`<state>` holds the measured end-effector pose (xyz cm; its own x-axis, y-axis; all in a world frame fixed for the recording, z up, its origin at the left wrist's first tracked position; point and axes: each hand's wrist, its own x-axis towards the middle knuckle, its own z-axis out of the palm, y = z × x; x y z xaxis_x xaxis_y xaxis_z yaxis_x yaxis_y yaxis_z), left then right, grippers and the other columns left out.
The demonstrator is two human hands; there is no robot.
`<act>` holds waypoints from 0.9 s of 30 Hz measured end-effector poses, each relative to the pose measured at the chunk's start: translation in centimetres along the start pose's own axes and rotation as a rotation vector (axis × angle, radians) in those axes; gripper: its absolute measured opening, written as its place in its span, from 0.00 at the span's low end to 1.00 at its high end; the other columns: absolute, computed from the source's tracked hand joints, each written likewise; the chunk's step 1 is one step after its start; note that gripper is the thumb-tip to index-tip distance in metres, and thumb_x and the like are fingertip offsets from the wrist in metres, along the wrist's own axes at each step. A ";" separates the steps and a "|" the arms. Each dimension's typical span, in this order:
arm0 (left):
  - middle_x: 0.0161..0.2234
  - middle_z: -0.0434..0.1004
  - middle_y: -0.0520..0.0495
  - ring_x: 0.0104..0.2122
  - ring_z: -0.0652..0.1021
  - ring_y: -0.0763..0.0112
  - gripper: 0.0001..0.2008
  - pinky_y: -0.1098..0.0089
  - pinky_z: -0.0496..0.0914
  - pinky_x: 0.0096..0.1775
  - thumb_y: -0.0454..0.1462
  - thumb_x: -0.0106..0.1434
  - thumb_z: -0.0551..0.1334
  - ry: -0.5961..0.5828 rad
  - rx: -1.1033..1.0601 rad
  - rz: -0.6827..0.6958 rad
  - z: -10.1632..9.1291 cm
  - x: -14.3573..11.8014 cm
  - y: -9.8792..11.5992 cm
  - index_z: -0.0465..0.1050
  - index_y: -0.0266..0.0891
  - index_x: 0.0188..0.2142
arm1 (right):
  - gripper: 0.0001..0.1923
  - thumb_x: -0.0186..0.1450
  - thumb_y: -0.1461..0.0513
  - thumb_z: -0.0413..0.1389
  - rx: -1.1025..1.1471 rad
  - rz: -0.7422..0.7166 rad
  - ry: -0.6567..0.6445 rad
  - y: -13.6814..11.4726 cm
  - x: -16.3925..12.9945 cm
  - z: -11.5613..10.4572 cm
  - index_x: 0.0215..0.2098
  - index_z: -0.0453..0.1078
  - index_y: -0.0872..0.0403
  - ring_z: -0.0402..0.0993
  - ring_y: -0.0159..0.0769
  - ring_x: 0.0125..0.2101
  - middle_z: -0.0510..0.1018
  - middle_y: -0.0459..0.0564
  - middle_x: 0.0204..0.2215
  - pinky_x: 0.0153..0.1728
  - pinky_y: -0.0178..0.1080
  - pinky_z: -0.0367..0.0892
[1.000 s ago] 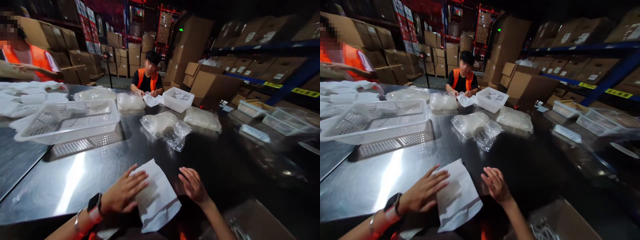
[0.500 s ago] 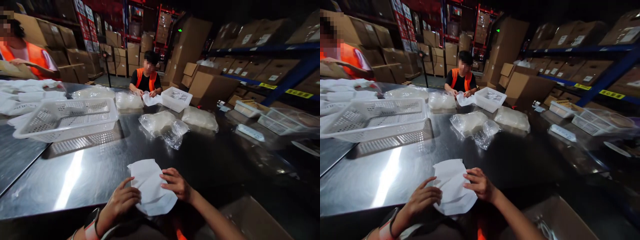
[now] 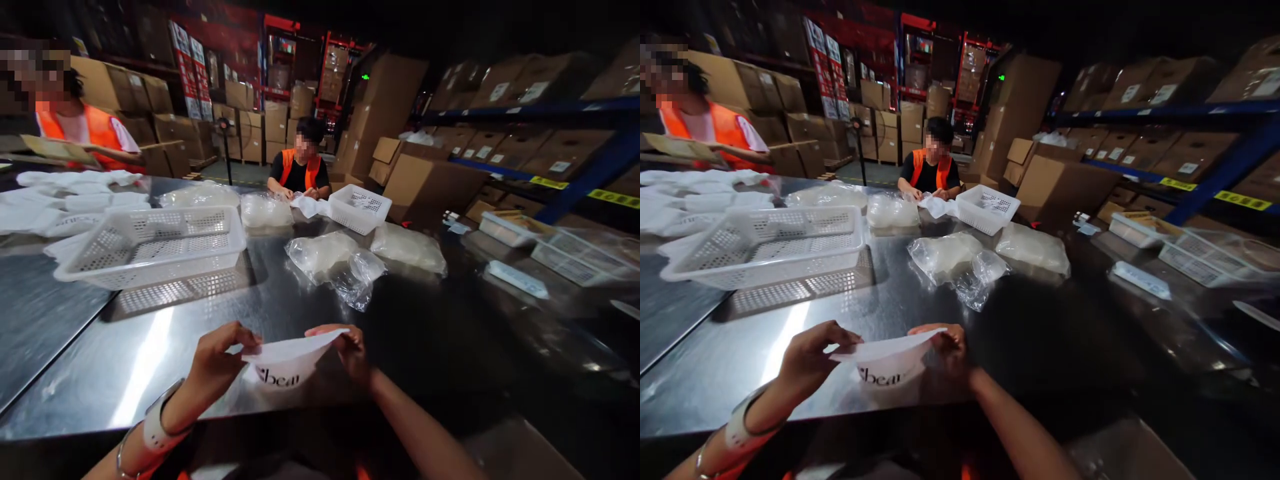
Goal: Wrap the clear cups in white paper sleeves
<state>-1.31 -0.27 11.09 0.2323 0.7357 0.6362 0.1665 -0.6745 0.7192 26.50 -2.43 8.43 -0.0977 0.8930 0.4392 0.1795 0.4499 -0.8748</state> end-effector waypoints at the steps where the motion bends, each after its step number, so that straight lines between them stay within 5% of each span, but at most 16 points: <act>1: 0.26 0.84 0.51 0.28 0.85 0.69 0.09 0.71 0.81 0.35 0.32 0.62 0.65 -0.039 0.030 0.052 0.0 -0.1 -0.6 0.73 0.41 0.26 | 0.30 0.70 0.39 0.49 0.029 -0.025 -0.030 0.6 0.2 0.2 0.33 0.81 0.52 0.84 0.43 0.34 0.85 0.53 0.30 0.39 0.41 0.79; 5: 0.39 0.86 0.49 0.45 0.84 0.64 0.10 0.50 0.66 0.64 0.29 0.65 0.62 -0.312 0.135 0.233 0.3 -2.3 -3.6 0.76 0.43 0.29 | 0.28 0.70 0.40 0.51 0.082 -0.096 -0.152 2.8 -0.9 0.7 0.36 0.81 0.52 0.84 0.44 0.40 0.86 0.55 0.35 0.45 0.43 0.78; 9: 0.40 0.86 0.46 0.43 0.84 0.67 0.07 0.59 0.72 0.60 0.31 0.67 0.61 -0.382 0.067 0.183 0.7 -5.7 -5.6 0.77 0.42 0.35 | 0.20 0.73 0.48 0.53 0.013 -0.166 -0.134 4.2 -3.5 1.0 0.39 0.80 0.52 0.84 0.41 0.39 0.86 0.54 0.35 0.43 0.40 0.78; 14: 0.34 0.86 0.47 0.38 0.86 0.66 0.12 0.70 0.79 0.42 0.43 0.72 0.58 -0.166 0.090 -0.037 1.4 -8.2 -5.4 0.80 0.44 0.38 | 0.19 0.73 0.51 0.52 -0.212 -0.084 0.088 3.4 -5.8 2.5 0.34 0.79 0.51 0.84 0.39 0.32 0.85 0.51 0.30 0.38 0.37 0.78; 20: 0.18 0.77 0.52 0.18 0.78 0.70 0.27 0.74 0.71 0.23 0.53 0.73 0.50 0.147 0.240 -0.362 4.5 -7.3 -3.7 0.73 0.43 0.25 | 0.26 0.73 0.49 0.49 -0.388 0.070 0.513 3.2 -5.9 5.1 0.22 0.69 0.52 0.72 0.33 0.20 0.74 0.45 0.18 0.22 0.32 0.68; 24: 0.15 0.72 0.54 0.13 0.73 0.70 0.23 0.72 0.62 0.18 0.50 0.73 0.48 0.240 0.394 -0.404 6.0 -6.7 -3.4 0.69 0.44 0.26 | 0.31 0.73 0.44 0.46 -0.512 0.123 0.595 3.9 -5.4 5.8 0.19 0.64 0.51 0.62 0.30 0.14 0.66 0.42 0.12 0.16 0.32 0.58; 27: 0.15 0.71 0.54 0.13 0.72 0.69 0.20 0.70 0.58 0.19 0.48 0.72 0.48 0.251 0.475 -0.393 6.2 -6.7 -3.6 0.67 0.45 0.27 | 0.33 0.73 0.42 0.44 -0.630 0.112 0.597 4.3 -5.1 6.1 0.21 0.70 0.52 0.64 0.32 0.13 0.71 0.46 0.13 0.16 0.34 0.56</act>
<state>2.52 -3.16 2.55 -0.1527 0.8853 0.4392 0.6110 -0.2647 0.7461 21.81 -5.07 1.18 0.4500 0.7074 0.5450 0.6820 0.1218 -0.7211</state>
